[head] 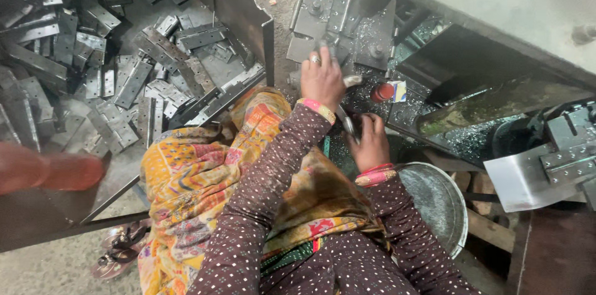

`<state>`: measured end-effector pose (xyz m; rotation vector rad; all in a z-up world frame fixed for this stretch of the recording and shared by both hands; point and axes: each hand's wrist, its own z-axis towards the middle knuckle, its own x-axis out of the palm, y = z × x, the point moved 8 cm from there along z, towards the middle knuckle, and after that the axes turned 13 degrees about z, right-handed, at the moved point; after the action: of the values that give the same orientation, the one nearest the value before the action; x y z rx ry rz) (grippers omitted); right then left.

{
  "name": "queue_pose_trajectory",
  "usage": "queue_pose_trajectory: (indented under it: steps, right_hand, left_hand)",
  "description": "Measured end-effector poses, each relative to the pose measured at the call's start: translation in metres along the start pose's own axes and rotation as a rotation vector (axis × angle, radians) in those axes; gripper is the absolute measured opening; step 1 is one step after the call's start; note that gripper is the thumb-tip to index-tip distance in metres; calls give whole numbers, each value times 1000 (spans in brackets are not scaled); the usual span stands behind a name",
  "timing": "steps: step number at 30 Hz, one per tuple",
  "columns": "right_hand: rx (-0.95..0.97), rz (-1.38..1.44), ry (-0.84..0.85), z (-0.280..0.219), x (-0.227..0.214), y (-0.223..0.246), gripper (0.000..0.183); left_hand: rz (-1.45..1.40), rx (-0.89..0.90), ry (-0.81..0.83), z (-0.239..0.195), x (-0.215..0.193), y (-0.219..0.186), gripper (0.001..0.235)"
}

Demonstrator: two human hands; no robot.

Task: The person positions metal pieces onto a jig, uses a tool to apply pressure and shape the metal, and then moves the finished brackets into a nearby bin.

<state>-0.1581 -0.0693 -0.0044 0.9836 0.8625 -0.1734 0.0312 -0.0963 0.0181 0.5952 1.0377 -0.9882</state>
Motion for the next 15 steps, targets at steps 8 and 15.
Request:
queue_pose_trajectory:
  steps: [8,15]
  right_hand:
    - [213,-53,209,-1,23,-33,62]
    - [249,-218,429,-1,51,-77,73]
  left_hand:
    - [-58,65,-141,-40,-33,2,40]
    - [-122,70,-54,0,5,1,36]
